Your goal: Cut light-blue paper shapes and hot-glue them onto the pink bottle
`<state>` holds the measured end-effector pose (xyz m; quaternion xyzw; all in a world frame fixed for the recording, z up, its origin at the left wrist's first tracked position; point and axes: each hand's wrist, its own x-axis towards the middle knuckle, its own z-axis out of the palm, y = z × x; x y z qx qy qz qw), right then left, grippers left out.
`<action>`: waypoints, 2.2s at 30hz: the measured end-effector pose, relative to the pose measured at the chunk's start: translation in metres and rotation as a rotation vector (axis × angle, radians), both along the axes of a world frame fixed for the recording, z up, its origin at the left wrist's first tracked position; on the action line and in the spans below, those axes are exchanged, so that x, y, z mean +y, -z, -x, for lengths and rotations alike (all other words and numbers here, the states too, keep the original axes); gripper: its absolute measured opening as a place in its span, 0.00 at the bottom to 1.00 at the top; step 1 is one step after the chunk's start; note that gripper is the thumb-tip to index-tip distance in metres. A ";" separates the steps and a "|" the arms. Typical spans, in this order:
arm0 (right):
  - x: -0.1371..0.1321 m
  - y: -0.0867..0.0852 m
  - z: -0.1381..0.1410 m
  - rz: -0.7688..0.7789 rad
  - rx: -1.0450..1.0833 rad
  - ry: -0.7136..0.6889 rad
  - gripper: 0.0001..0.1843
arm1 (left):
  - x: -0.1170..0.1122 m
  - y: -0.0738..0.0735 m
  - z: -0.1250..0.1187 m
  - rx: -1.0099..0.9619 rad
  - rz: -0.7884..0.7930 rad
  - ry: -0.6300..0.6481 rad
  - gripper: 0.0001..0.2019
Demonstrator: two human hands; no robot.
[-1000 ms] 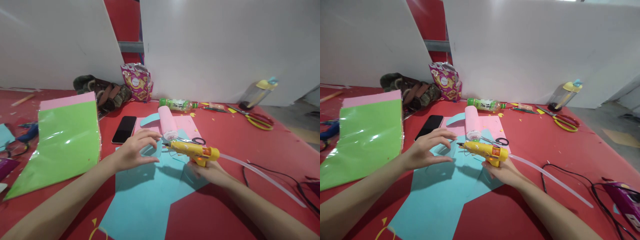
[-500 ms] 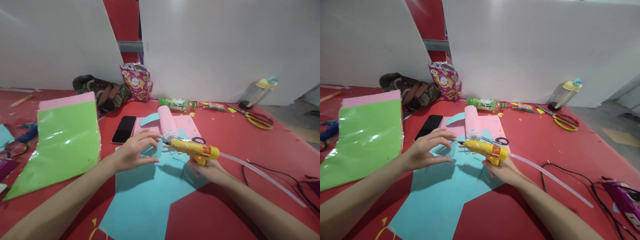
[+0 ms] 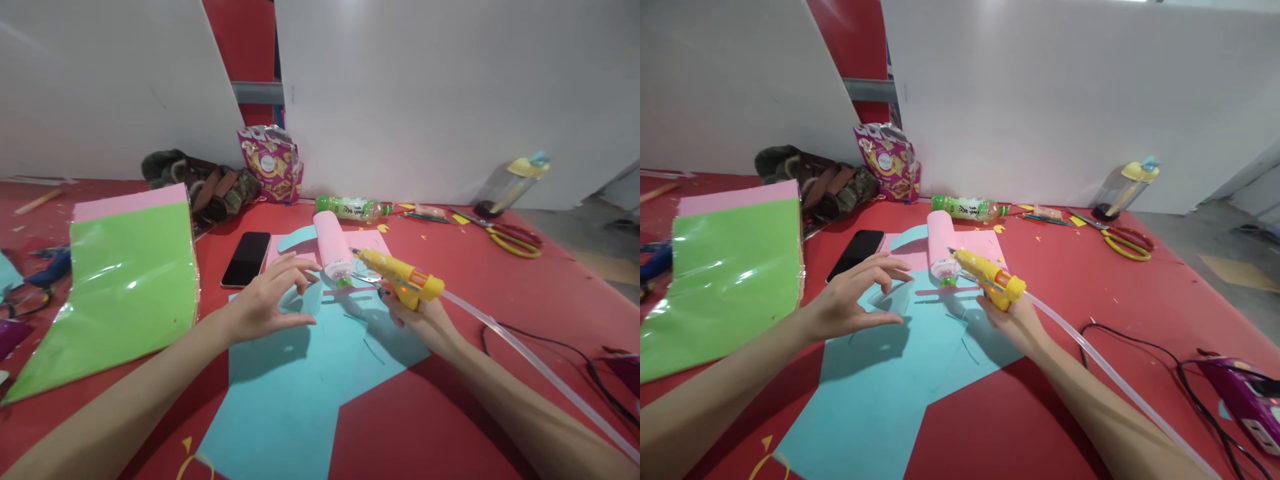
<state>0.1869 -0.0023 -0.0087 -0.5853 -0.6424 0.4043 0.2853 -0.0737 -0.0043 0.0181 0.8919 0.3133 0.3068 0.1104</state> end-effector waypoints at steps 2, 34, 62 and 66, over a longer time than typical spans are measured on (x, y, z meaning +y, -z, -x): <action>0.006 -0.002 -0.004 -0.083 -0.159 0.077 0.12 | 0.001 0.001 0.000 -0.009 0.001 0.006 0.14; 0.003 -0.005 -0.003 -0.758 -0.805 -0.473 0.08 | 0.001 0.007 -0.003 0.001 0.011 0.036 0.14; 0.014 -0.028 0.034 -0.667 -0.418 -0.239 0.05 | -0.004 -0.003 -0.005 -0.151 0.113 -0.082 0.14; 0.011 -0.032 0.033 -0.533 -0.093 -0.167 0.11 | -0.004 -0.002 -0.006 -0.160 0.148 -0.092 0.14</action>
